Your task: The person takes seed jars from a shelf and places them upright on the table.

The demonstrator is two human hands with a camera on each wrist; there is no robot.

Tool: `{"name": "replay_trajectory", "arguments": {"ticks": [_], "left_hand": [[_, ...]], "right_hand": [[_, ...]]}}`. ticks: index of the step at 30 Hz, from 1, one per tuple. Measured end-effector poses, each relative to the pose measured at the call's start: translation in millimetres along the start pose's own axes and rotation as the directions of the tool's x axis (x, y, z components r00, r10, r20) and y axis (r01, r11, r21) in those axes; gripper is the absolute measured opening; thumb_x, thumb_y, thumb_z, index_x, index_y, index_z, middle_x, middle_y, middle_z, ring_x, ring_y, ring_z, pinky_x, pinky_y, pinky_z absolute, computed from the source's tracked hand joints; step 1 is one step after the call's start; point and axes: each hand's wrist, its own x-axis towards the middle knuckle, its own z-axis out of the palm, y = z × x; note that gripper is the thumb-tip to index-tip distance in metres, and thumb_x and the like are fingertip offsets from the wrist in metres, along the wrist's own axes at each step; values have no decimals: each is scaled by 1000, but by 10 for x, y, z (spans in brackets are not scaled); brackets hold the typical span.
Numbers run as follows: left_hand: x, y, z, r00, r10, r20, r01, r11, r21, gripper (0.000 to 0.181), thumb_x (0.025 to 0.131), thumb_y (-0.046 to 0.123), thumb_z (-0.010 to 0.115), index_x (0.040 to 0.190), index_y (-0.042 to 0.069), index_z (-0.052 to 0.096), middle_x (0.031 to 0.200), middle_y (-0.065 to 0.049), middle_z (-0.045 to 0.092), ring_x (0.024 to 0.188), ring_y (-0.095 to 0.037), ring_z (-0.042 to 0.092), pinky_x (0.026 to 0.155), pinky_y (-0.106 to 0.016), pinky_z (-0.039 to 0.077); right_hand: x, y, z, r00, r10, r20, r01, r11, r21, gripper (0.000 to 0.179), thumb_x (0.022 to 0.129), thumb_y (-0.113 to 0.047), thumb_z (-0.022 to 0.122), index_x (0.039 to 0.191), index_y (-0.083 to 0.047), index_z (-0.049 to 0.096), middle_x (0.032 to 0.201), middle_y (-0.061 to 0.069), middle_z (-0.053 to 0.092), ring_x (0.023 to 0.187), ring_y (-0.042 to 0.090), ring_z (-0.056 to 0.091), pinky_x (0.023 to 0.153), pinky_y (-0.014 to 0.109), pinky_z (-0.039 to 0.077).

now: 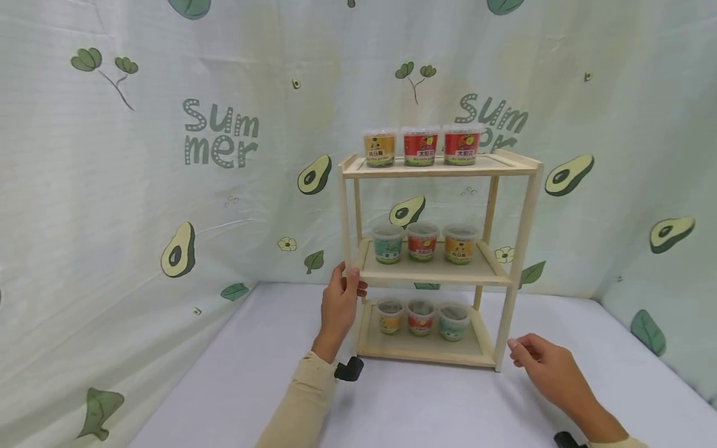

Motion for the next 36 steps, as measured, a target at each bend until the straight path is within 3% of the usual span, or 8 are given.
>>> {"name": "replay_trajectory", "arguments": {"ticks": [3, 8, 17, 20, 25, 36], "left_hand": [[34, 17, 63, 1000, 19, 12, -18, 998, -52, 51, 106, 47, 45, 141, 10, 54, 86, -7, 71, 78, -21, 70, 77, -43, 56], [71, 59, 75, 998, 56, 20, -54, 993, -109, 46, 107, 43, 47, 139, 12, 58, 85, -14, 70, 77, -30, 69, 74, -52, 56], [-70, 304, -65, 998, -6, 68, 13, 994, -112, 39, 109, 23, 47, 138, 0, 56, 87, -27, 68, 80, -45, 68, 73, -51, 56], [-44, 214, -67, 997, -12, 71, 20, 993, -114, 39, 109, 25, 48, 139, 2, 57, 87, -26, 68, 80, -44, 69, 74, -54, 55], [24, -8, -17, 998, 1, 65, 8, 991, -131, 44, 107, 36, 49, 140, 8, 57, 86, -21, 70, 78, -39, 70, 73, -53, 55], [42, -41, -14, 998, 30, 57, -23, 994, -109, 47, 105, 48, 48, 137, 16, 59, 80, -8, 70, 72, -25, 70, 66, -35, 56]], "right_hand": [[6, -37, 3, 1000, 1, 0, -1, 999, 47, 35, 104, -34, 56, 104, -3, 70, 84, 0, 71, 76, 16, 66, 60, 27, 51], [55, -117, 87, 1000, -3, 21, 0, 992, 127, 29, 102, -27, 61, 110, -1, 68, 89, 3, 73, 78, 15, 69, 63, 24, 53], [27, -250, 353, 992, 50, 117, -77, 968, 237, 46, 101, -27, 62, 134, 4, 56, 106, 13, 73, 83, 16, 71, 65, 25, 55], [48, -323, 428, 988, 37, 149, -75, 963, 259, 54, 102, -28, 61, 140, 7, 45, 118, 24, 68, 96, 27, 71, 73, 33, 58], [103, -427, 544, 984, 55, 171, -91, 974, 208, 71, 102, -32, 58, 149, 9, 24, 135, 38, 50, 117, 46, 59, 91, 51, 52], [213, -515, 622, 985, 96, 143, -123, 975, 187, 75, 102, -32, 58, 148, 14, 20, 133, 41, 48, 116, 50, 57, 92, 56, 49]]}}
